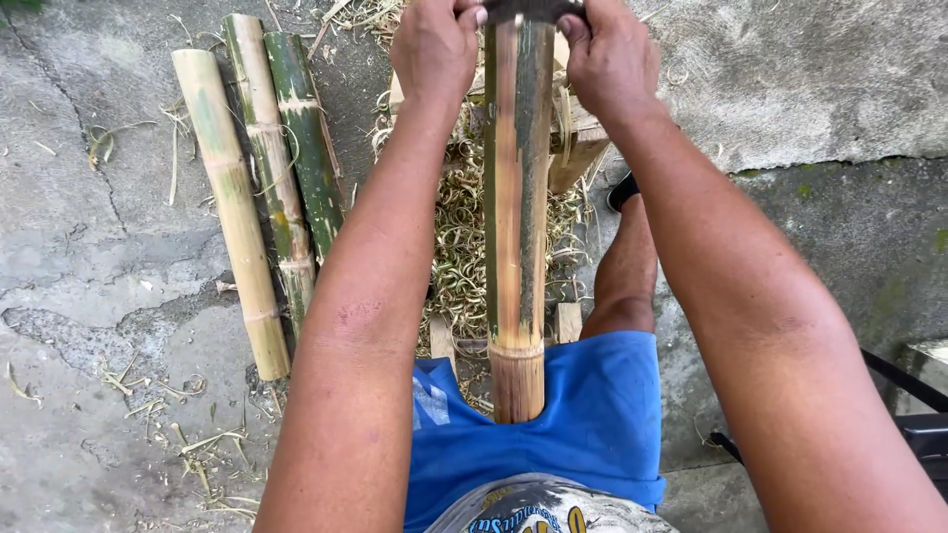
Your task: Scraping and cleaning bamboo poles with a blade while holding them between the legs.
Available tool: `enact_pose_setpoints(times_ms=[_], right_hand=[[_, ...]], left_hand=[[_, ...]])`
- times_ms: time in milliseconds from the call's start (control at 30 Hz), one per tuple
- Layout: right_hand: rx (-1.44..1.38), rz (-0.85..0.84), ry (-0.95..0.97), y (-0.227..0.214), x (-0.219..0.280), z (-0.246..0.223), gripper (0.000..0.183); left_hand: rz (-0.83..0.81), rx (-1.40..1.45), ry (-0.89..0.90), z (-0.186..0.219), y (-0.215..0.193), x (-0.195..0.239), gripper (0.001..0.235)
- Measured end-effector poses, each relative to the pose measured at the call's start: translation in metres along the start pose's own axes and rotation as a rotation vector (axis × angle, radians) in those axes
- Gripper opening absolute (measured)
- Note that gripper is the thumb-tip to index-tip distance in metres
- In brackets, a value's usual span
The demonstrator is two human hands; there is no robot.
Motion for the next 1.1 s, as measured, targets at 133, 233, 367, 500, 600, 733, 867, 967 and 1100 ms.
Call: enact_pose_setpoints(times_ms=[133,233,367,500,600,733,867,967,1100], right_hand=[[-0.028,-0.134,0.122,0.003,0.029,-0.005,0.038],[-0.045,-0.149,0.125,-0.006,0.058,-0.019,0.038],[-0.074,-0.177,0.193,-0.010,0.094,-0.030,0.035],[-0.062,-0.248,0.223,-0.011,0.134,-0.043,0.037],[-0.130,-0.322,0.240,-0.018,0.180,-0.056,0.035],[-0.260,-0.576,0.279,-0.029,0.241,-0.065,0.029],[-0.251,-0.472,0.260,-0.025,0.243,-0.063,0.033],[-0.227,-0.228,0.183,-0.015,0.199,-0.047,0.034],[-0.254,-0.243,0.262,-0.013,0.132,-0.032,0.031]], left_hand=[[-0.102,0.051,-0.012,0.003,-0.007,0.029,0.016],[-0.239,0.074,-0.148,0.006,-0.015,0.056,0.016],[-0.237,0.058,-0.119,0.008,-0.022,0.092,0.015],[-0.292,0.028,-0.092,0.007,-0.038,0.138,0.016],[-0.431,0.049,-0.194,0.010,-0.059,0.185,0.018],[-0.647,0.020,-0.303,-0.003,-0.082,0.255,0.012],[-0.391,0.088,-0.078,0.003,-0.076,0.265,0.007],[-0.248,0.032,0.001,0.012,-0.058,0.208,0.012],[-0.422,0.014,-0.139,0.019,-0.041,0.130,0.016]])
Point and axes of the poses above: each hand's wrist, its own x-axis away from the middle knuckle, its own y-axis out of the palm, z = x × y, the point moved 1 cm from there along -x, towards the middle knuckle, and after that the axes turned 7 degrees about -z, right-handed, at the moved point
